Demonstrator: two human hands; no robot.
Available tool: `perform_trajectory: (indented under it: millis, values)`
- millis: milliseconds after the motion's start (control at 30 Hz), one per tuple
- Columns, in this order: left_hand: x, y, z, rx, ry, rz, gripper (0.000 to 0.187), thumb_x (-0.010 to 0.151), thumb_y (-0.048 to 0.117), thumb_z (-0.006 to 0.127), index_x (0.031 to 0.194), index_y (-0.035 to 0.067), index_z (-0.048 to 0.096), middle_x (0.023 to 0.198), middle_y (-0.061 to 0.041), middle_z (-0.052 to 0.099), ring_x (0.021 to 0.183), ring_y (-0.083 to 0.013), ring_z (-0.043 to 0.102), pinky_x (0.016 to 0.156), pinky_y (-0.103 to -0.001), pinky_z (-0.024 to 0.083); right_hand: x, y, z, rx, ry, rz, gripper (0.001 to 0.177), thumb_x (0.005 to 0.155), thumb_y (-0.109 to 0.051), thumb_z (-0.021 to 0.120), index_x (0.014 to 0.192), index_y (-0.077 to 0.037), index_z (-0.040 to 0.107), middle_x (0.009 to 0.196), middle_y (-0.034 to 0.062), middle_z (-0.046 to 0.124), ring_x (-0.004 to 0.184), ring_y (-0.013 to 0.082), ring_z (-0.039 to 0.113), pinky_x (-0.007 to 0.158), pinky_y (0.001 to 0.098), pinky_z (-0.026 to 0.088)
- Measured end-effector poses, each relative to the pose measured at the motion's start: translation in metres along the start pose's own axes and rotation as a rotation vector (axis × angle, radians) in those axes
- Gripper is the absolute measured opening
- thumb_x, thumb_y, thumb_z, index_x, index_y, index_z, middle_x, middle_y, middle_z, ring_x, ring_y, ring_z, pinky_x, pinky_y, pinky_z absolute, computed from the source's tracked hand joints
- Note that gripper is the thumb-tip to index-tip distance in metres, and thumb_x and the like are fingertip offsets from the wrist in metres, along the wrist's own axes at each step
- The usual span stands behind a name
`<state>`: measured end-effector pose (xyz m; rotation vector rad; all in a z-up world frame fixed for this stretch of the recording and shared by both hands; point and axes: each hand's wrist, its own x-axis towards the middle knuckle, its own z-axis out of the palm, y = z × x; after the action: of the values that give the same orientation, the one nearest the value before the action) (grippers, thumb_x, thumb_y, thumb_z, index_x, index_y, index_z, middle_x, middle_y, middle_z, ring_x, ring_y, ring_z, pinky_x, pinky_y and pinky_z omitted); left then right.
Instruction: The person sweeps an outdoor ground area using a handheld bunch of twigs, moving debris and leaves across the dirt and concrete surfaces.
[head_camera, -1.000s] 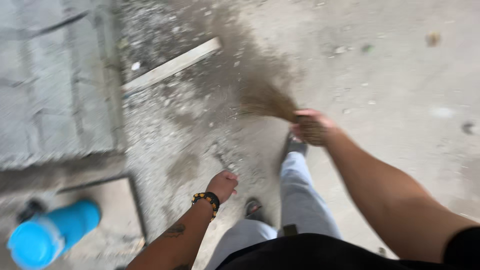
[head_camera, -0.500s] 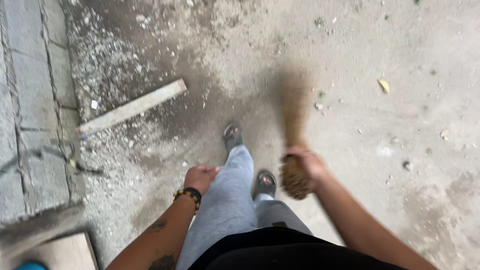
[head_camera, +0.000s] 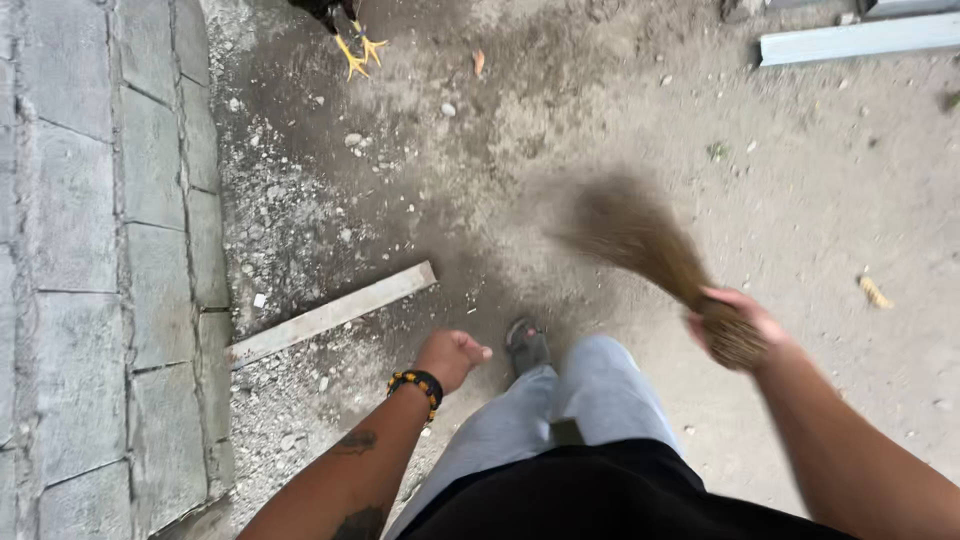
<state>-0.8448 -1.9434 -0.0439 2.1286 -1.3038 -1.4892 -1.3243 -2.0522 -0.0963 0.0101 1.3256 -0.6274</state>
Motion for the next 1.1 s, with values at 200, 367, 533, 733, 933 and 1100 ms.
perform_trajectory:
  millis: [200, 367, 533, 733, 933, 1100]
  values:
    - [0.054, 0.02, -0.043, 0.116, 0.076, -0.109, 0.034, 0.082, 0.04, 0.081, 0.089, 0.007, 0.076, 0.077, -0.008, 0.074, 0.072, -0.0182, 0.069, 0.073, -0.034, 0.053, -0.048, -0.099, 0.016, -0.28, 0.377, -0.026, 0.042, 0.096, -0.041, 0.061, 0.121, -0.006, 0.057, 0.09, 0.0188, 0.067, 0.07, 0.0312, 0.067, 0.057, 0.0431, 0.058]
    - [0.144, 0.025, -0.086, -0.053, 0.105, -0.324, 0.034, 0.086, 0.036, 0.078, 0.097, 0.004, 0.076, 0.085, -0.008, 0.078, 0.079, -0.0198, 0.073, 0.08, -0.035, 0.055, -0.047, -0.108, 0.203, -0.387, 0.032, 0.082, 0.052, 0.088, -0.043, 0.064, 0.115, 0.001, 0.062, 0.083, 0.0199, 0.062, 0.06, 0.0314, 0.058, 0.051, 0.0443, 0.053]
    - [0.27, 0.085, -0.132, 0.684, 0.131, 0.187, 0.02, 0.089, 0.021, 0.07, 0.1, 0.004, 0.072, 0.106, -0.022, 0.069, 0.097, -0.0413, 0.067, 0.086, -0.048, 0.052, 0.081, -0.152, 0.417, -0.369, -0.734, 0.099, 0.038, 0.088, -0.032, 0.074, 0.113, -0.009, 0.057, 0.081, 0.012, 0.068, 0.063, 0.0249, 0.069, 0.056, 0.0394, 0.058]
    - [0.342, 0.227, -0.145, 0.096, 0.234, 0.114, 0.026, 0.081, 0.022, 0.069, 0.103, 0.007, 0.072, 0.102, -0.014, 0.076, 0.098, -0.0284, 0.073, 0.089, -0.037, 0.057, 0.244, -0.287, 0.534, -0.388, -0.573, 0.218, 0.035, 0.079, -0.038, 0.076, 0.095, -0.008, 0.07, 0.079, 0.0119, 0.075, 0.065, 0.0267, 0.072, 0.059, 0.0413, 0.061]
    - [0.384, 0.249, -0.163, 0.219, 0.011, 0.125, 0.036, 0.082, 0.026, 0.075, 0.113, 0.008, 0.07, 0.114, -0.013, 0.071, 0.106, -0.0277, 0.069, 0.094, -0.037, 0.054, 0.176, -0.364, 0.256, 0.374, -0.323, -0.122, 0.027, 0.099, -0.026, 0.068, 0.103, 0.0, 0.062, 0.084, 0.0111, 0.068, 0.065, 0.0148, 0.071, 0.053, 0.0228, 0.063]
    - [0.433, 0.234, -0.221, 0.321, -0.101, -0.049, 0.036, 0.083, 0.022, 0.072, 0.117, 0.008, 0.071, 0.123, -0.013, 0.071, 0.117, -0.0261, 0.067, 0.101, -0.034, 0.051, 0.081, -0.354, 0.123, 0.543, 0.517, -0.043, 0.021, 0.101, -0.028, 0.062, 0.117, -0.016, 0.055, 0.098, 0.0125, 0.065, 0.073, 0.0162, 0.069, 0.065, 0.0268, 0.064]
